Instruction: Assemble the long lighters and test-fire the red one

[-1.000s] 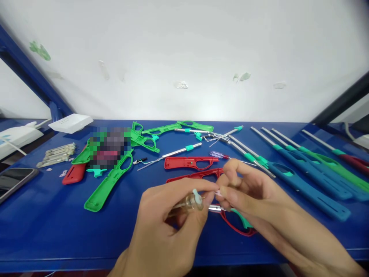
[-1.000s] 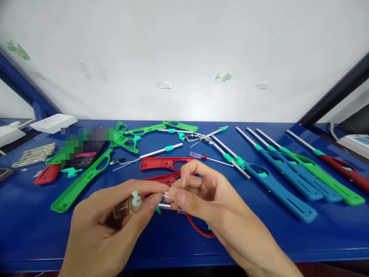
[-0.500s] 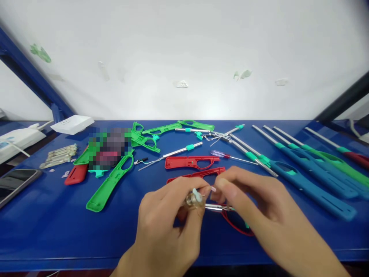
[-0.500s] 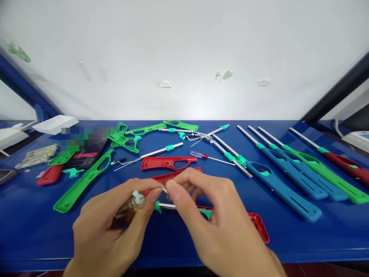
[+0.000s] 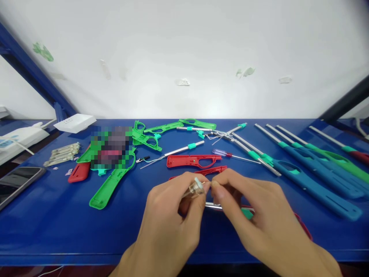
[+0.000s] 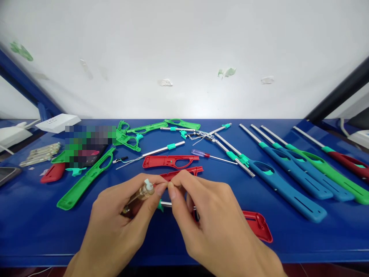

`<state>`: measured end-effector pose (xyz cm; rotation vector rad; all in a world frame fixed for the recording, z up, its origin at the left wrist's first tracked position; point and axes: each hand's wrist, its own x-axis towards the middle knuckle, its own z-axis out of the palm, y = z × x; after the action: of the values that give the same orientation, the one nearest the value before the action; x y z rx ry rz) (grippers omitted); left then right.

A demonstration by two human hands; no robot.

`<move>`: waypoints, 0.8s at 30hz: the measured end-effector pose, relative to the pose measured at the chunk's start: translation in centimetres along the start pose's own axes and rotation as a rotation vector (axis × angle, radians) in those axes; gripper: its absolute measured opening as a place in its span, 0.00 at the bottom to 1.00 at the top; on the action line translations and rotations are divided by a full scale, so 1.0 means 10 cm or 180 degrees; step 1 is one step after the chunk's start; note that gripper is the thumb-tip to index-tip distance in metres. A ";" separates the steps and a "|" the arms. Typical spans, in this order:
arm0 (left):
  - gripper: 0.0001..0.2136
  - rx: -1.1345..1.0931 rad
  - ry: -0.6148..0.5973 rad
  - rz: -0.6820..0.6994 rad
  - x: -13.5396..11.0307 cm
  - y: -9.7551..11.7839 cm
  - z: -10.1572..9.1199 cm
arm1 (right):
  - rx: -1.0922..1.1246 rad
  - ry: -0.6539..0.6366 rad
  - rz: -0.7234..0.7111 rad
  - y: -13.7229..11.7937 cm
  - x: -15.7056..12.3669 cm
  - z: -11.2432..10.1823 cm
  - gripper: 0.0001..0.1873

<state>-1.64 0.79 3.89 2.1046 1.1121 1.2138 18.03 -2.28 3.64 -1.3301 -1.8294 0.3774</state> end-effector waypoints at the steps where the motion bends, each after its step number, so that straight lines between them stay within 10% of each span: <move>1: 0.15 -0.0055 -0.0037 -0.0058 -0.01 0.00 -0.01 | 0.0072 -0.0039 0.0052 -0.02 0.02 0.00 0.21; 24: 0.10 -0.0246 -0.0554 0.0337 -0.07 -0.09 -0.04 | 0.2068 -0.0254 0.0809 -0.13 0.13 0.00 0.23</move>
<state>-2.52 0.73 3.12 2.1861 0.8739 1.0780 17.04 -1.57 5.02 -1.0847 -1.4107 1.0704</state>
